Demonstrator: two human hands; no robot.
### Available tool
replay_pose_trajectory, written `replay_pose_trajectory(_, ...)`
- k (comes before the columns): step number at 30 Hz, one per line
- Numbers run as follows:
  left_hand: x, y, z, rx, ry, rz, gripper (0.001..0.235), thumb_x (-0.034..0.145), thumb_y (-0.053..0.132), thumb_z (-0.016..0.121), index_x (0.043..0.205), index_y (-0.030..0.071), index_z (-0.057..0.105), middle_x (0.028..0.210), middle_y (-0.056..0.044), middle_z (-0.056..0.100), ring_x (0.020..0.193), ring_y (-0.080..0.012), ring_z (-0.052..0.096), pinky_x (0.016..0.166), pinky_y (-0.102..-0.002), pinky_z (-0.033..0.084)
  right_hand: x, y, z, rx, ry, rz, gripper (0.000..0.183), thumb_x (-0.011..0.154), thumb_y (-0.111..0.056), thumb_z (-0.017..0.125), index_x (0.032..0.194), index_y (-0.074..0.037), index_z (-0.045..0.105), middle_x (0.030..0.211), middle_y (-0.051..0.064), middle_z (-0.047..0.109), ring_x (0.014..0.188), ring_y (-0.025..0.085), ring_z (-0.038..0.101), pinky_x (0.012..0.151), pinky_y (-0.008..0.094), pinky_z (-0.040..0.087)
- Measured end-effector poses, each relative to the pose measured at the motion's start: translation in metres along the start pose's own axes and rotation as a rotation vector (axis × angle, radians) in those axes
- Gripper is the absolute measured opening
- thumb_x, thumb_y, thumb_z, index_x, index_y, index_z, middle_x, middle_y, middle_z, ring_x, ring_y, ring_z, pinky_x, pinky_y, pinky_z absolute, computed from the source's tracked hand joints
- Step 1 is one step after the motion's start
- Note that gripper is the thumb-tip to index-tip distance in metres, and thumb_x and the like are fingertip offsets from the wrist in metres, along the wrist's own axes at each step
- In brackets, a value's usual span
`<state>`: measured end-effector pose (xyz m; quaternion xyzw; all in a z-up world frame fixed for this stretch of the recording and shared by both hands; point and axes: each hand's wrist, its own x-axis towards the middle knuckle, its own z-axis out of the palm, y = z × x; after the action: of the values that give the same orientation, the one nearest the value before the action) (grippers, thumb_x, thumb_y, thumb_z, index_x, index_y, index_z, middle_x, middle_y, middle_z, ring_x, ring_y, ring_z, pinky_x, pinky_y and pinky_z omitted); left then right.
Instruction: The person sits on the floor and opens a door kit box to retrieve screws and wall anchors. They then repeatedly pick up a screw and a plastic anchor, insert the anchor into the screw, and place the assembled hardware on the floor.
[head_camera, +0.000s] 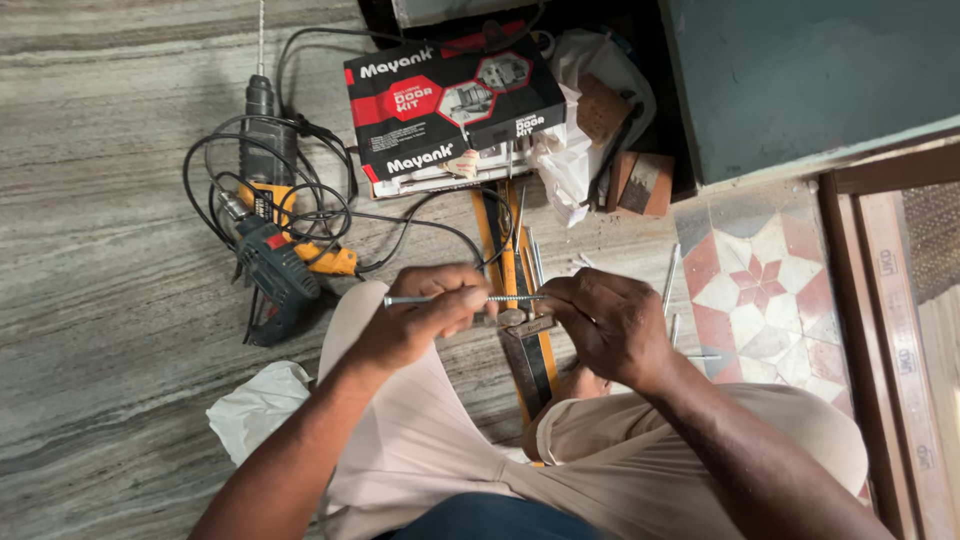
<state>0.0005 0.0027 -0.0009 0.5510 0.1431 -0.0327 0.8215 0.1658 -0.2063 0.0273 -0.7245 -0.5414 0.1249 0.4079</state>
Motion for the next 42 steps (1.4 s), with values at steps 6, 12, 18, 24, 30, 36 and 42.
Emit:
replay_pose_trajectory(6,-0.012,0.024,-0.035,-0.471,-0.218,-0.129,0.062,0.085,0.051,0.073,0.120,-0.001,0.069,0.084,0.003,0.057,0.071,-0.0070,0.048,0.063,-0.022,0.039,0.002,0.008,-0.009,-0.129,-0.012,-0.301,0.031,0.082,-0.006,0.081,0.109,0.000,0.067,0.085,0.008,0.067,0.074,0.023,0.069,0.062,0.037,0.056)
replay_pose_trajectory(12,-0.013,0.017,-0.015,0.237,-0.305,-0.475,0.029,0.103,0.030,0.060,0.101,0.005,0.075,0.067,0.005,0.054,0.060,-0.0073,0.045,0.054,-0.024,0.039,0.003,0.005,-0.003,-0.211,-0.081,-0.426,0.033,0.080,-0.006,0.082,0.109,0.001,0.066,0.082,0.007,0.065,0.068,0.023,0.066,0.057,0.039,0.055)
replay_pose_trajectory(18,-0.037,0.029,0.001,1.206,-0.082,0.369,0.028,0.096,0.031,0.072,0.083,0.006,0.070,0.054,-0.005,0.059,0.048,-0.0211,0.060,0.045,-0.037,0.045,-0.008,0.003,0.006,0.162,-0.205,-0.269,0.013,0.090,-0.007,0.076,0.101,-0.002,0.070,0.082,0.008,0.069,0.070,0.020,0.070,0.058,0.034,0.057)
replay_pose_trajectory(24,-0.036,0.029,0.002,1.452,-0.223,0.542,0.028,0.087,0.029,0.077,0.076,0.007,0.066,0.049,-0.005,0.057,0.045,-0.0208,0.060,0.041,-0.038,0.047,-0.029,-0.006,0.018,0.391,-0.500,0.660,0.013,0.093,-0.009,0.074,0.102,-0.001,0.071,0.086,0.008,0.070,0.071,0.019,0.070,0.059,0.033,0.057)
replay_pose_trajectory(30,-0.032,0.006,0.000,1.109,-0.170,0.215,0.027,0.095,0.025,0.071,0.075,0.009,0.067,0.050,-0.006,0.058,0.042,-0.0227,0.057,0.042,-0.040,0.042,-0.028,-0.009,0.015,0.328,-0.449,0.565,0.021,0.091,-0.010,0.076,0.106,0.003,0.069,0.085,0.009,0.066,0.070,0.020,0.066,0.059,0.035,0.054)
replay_pose_trajectory(36,-0.035,0.016,0.004,0.968,-0.164,0.292,0.026,0.097,0.023,0.069,0.077,0.006,0.066,0.052,-0.012,0.057,0.042,-0.0278,0.057,0.042,-0.041,0.040,-0.029,-0.002,0.011,-0.213,0.035,-0.569,0.021,0.091,-0.004,0.077,0.106,0.006,0.065,0.084,0.009,0.063,0.068,0.020,0.062,0.057,0.036,0.051)
replay_pose_trajectory(42,-0.033,0.022,0.010,1.087,-0.223,0.169,0.041,0.098,0.031,0.068,0.066,0.006,0.060,0.046,-0.012,0.055,0.037,-0.0268,0.055,0.040,-0.043,0.039,-0.041,0.005,0.033,0.251,-0.412,0.526,0.021,0.101,-0.015,0.072,0.088,0.001,0.070,0.072,0.012,0.059,0.057,0.017,0.048,0.049,0.035,0.041)
